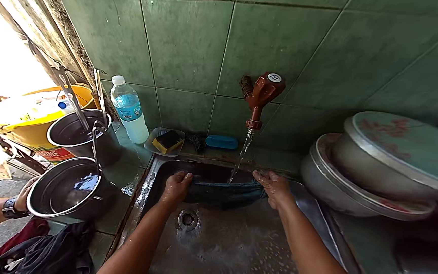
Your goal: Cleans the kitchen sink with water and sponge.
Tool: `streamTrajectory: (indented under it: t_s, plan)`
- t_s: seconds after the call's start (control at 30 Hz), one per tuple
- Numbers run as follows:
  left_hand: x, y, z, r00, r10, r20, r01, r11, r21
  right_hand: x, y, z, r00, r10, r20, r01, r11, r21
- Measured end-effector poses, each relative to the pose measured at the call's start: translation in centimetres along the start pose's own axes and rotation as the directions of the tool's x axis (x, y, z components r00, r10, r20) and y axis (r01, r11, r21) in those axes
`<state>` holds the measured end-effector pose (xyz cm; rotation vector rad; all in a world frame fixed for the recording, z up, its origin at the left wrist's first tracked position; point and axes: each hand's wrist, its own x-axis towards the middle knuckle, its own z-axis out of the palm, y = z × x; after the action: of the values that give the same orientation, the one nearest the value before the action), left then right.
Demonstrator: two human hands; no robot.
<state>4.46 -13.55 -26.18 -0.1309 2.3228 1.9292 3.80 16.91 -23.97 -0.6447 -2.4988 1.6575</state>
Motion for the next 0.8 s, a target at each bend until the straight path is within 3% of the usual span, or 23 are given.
streamTrajectory:
  t_s: [0.13,0.23,0.33,0.37,0.43,0.5,0.53,0.63,0.73,0.8]
  plan:
    - [0.0,2.8,-0.7,0.994,0.102,-0.025,-0.104,0.99,-0.094,-0.1,-1.0,-1.0,0.998,-0.058,0.026,0.06,0.995,-0.082]
    - [-0.1,4.5,-0.5,0.991,0.123,-0.05,-0.131,0.968,-0.215,-0.5,-2.0,-1.1,1.0,-0.03,0.004,0.029,0.99,0.14]
    - [0.2,5.9,0.9,0.999,-0.042,0.017,0.045,0.902,-0.43,-1.1,-3.6,-0.1,0.999,0.015,0.049,-0.034,0.904,0.427]
    - [0.3,5.8,1.5,0.986,-0.082,0.143,0.13,0.919,-0.372,-1.2,-4.1,0.5,0.997,-0.009,0.081,-0.03,0.885,0.465]
    - [0.5,6.0,3.3,0.899,-0.142,0.414,0.165,0.986,-0.022,-1.2,-4.9,2.2,0.982,-0.111,0.153,0.034,0.899,0.436]
    - [0.9,7.1,5.8,0.818,-0.214,0.533,0.044,0.949,0.314,-1.0,-5.4,3.8,0.95,-0.224,0.218,0.155,0.943,0.294]
    - [1.0,7.7,6.6,0.818,-0.216,0.534,0.024,0.939,0.343,-1.1,-5.4,4.3,0.93,-0.258,0.261,0.201,0.953,0.227]
    - [1.6,9.0,7.3,0.928,-0.138,0.345,0.127,0.99,0.053,-1.9,-3.6,5.3,0.856,-0.324,0.404,0.22,0.933,0.284]
    - [2.7,11.5,7.0,0.949,-0.164,0.27,0.223,0.952,-0.208,-3.7,-1.9,7.4,0.858,-0.304,0.415,0.092,0.885,0.457]
    - [3.0,12.8,6.6,0.948,-0.161,0.274,0.24,0.928,-0.286,-3.9,-1.7,8.4,0.874,-0.255,0.415,0.04,0.886,0.461]
